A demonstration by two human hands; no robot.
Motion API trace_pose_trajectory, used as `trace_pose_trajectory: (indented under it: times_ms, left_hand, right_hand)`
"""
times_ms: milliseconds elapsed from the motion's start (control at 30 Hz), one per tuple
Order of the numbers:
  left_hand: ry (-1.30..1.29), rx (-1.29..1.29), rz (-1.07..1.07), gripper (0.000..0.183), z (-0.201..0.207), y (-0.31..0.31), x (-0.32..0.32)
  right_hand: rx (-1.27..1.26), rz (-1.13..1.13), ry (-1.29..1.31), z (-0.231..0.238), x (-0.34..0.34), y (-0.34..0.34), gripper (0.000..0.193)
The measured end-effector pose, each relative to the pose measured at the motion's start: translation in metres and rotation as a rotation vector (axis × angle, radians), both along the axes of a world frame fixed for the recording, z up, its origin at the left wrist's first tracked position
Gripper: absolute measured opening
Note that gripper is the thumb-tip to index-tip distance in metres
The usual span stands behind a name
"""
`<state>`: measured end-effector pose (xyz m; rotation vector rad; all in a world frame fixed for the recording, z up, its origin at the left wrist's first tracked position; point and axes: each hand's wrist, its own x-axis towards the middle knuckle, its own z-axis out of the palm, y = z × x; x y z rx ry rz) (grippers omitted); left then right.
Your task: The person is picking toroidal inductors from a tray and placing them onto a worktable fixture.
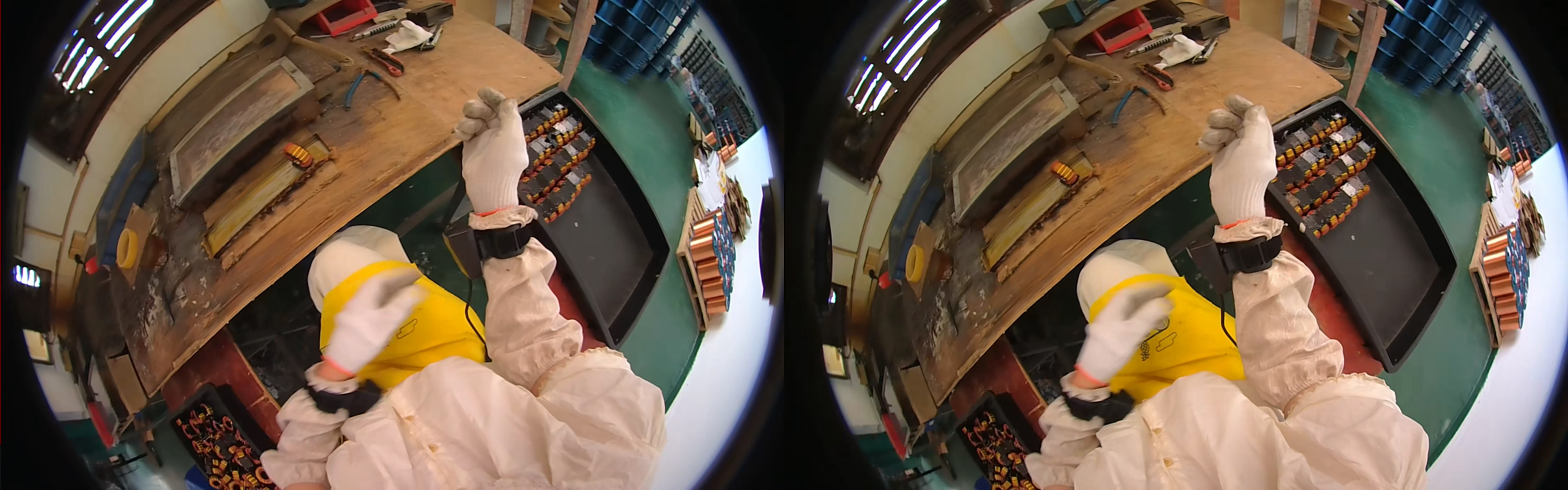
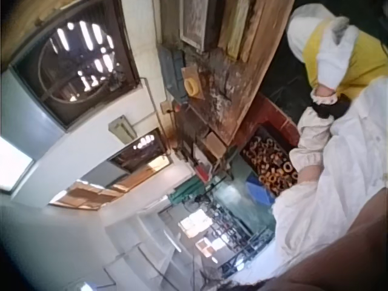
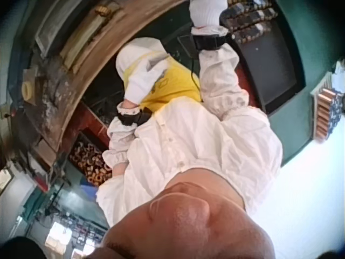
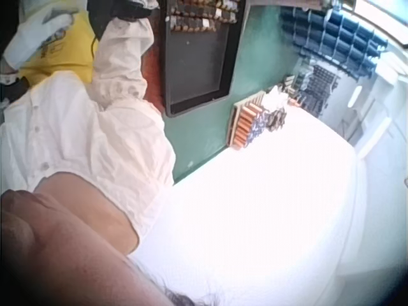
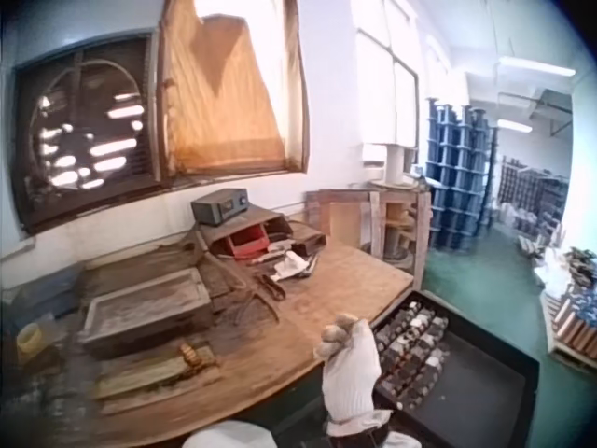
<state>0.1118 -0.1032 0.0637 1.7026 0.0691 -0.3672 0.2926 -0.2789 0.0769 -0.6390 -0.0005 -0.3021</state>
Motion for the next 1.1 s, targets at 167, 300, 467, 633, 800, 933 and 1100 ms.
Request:
trace_pose_trajectory:
  times_ms: [167, 300, 467, 633, 800, 933, 1100]
  left_hand:
    - [0.148, -0.292, 0.111, 0.038, -0.011, -0.066, 0.030]
    - [0.125, -0.231, 0.199, 0.044, 0.017, -0.069, 0.025]
    - [0.179, -0.209, 0.131, 0.051, 0.017, -0.061, 0.024]
    - [0.181, -0.004, 0.096, 0.051, 0.011, -0.060, 0.026]
    - [0.141, -0.188, 0.051, 0.044, 0.015, -0.059, 0.025]
    - [0.126, -0.265, 0.042, 0.043, 0.015, -0.057, 0.025]
    - [0.129, -0.432, 0.051, 0.037, -0.003, -0.057, 0.027]
  right_hand:
    - [-0.482, -0.257, -0.158, 0.025, -0.023, 0.030, 0.036]
    - [-0.692, -0.319, -0.221, 0.039, -0.038, 0.038, 0.035]
    - [-0.749, -0.323, -0.338, 0.036, -0.043, 0.043, 0.026]
    - [-0.867, -0.290, -0.408, 0.037, -0.047, 0.046, 0.021]
    - [-0.975, -0.303, -0.477, 0.035, -0.046, 0.045, 0.020]
    - [-0.906, -0.246, -0.413, 0.039, -0.046, 0.048, 0.022]
    - [-0.749, -0.267, -0.259, 0.038, -0.035, 0.045, 0.029]
